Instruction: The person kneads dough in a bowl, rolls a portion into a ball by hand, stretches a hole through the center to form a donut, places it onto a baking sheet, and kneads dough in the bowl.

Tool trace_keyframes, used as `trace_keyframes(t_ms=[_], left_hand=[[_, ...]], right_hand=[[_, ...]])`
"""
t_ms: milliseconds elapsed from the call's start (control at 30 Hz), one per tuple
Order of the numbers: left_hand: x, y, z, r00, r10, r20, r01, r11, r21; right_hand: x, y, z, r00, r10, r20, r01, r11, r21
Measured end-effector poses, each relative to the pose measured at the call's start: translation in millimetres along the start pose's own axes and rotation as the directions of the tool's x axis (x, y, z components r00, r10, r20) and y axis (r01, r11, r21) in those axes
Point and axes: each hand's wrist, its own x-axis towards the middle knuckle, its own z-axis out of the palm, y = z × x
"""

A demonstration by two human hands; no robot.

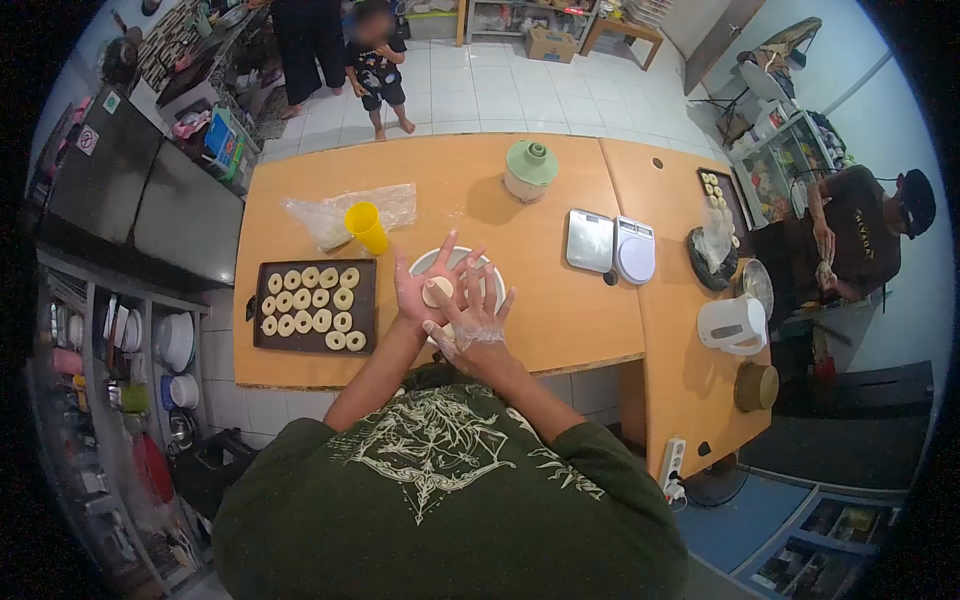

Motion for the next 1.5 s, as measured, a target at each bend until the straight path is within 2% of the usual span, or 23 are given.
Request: trace_keyframes(t_ms=[100, 200, 300, 367, 467, 633, 733, 933, 1033, 1100, 1200, 1267, 1300, 1400, 1500], left_hand=[[1.9, -0.3, 2.4, 1.0, -0.006, -0.011, 0.007, 0.999, 0.036], [2.4, 3.5, 7.3, 1.0, 0.005, -0.002, -0.005, 0.998, -0.06], [2.7, 3.8, 9.4, 1.0, 0.028, 0.002, -0.028, 0.999, 0.035], [2.9, 5.8, 9.5, 0.999, 0.041, 0.001, -0.041, 0.99, 0.137], [1.9, 5.8, 5.4, 1.0, 0.029, 0.005, -0.029, 0.989, 0.148], [-0.4, 3.0, 11.1, 0.999, 0.033, -0.001, -0.032, 0.993, 0.116], [0.4, 1.8, 15.3, 1.0, 0.021, 0.018, -0.022, 0.993, 0.114], [-4.2, 1.7, 7.4, 1.0, 0.004, -0.003, -0.004, 0.997, 0.083], [-5.0, 1.7, 3.5, 1.0, -0.01, -0.021, 0.011, 0.999, 0.046], [-5.3, 2.1, 1.0, 1.0, -0.023, -0.01, 0.024, 0.999, 0.031], [-4.5, 3.4, -0.6, 1.0, -0.028, 0.001, 0.027, 0.997, 0.072], [-2.1, 3.0, 1.2, 1.0, 0.013, -0.02, -0.014, 1.0, -0.01], [-1.3, 3.1, 2.6, 1.0, 0.014, -0.019, -0.014, 1.0, -0.009], [0.9, 2.5, 2.5, 0.999, 0.014, -0.034, -0.012, 0.999, 0.046], [3.4, 4.3, -4.8, 0.998, -0.036, 0.052, 0.033, 0.998, 0.046]], right_hand=[[2.1, 1.8, -2.3, 0.999, -0.01, 0.031, 0.01, 1.0, -0.001], [4.4, 3.3, -6.2, 0.999, -0.045, 0.007, 0.045, 0.998, 0.034], [0.9, 3.9, -11.7, 0.997, -0.041, -0.063, 0.047, 0.995, 0.083], [-4.4, 6.4, -8.3, 0.998, -0.042, -0.041, 0.044, 0.997, 0.057], [-7.0, 8.8, -5.7, 0.999, -0.048, -0.017, 0.048, 0.999, 0.023], [-7.7, 7.7, -16.3, 0.997, -0.081, 0.014, 0.08, 0.996, 0.032], [-10.9, 7.5, -15.8, 1.0, -0.02, 0.009, 0.019, 0.998, 0.056], [-9.7, 10.9, -15.9, 0.998, -0.058, 0.022, 0.057, 0.998, 0.02], [-9.1, 12.9, -10.6, 0.997, -0.034, -0.072, 0.038, 0.997, 0.061], [-7.9, 9.3, -10.6, 1.0, -0.001, 0.024, 0.0, 0.999, 0.034], [-2.2, 8.1, -14.5, 0.998, 0.016, 0.06, -0.016, 1.0, -0.001], [1.5, 10.1, -15.0, 1.0, 0.001, 0.009, -0.001, 1.0, -0.003], [3.0, 10.4, -14.6, 0.999, -0.016, -0.038, 0.016, 1.0, -0.005], [2.8, 5.6, -8.4, 1.0, -0.004, -0.011, 0.004, 1.0, 0.007], [2.7, 6.1, -2.8, 1.0, 0.013, 0.023, -0.014, 0.999, 0.033]])
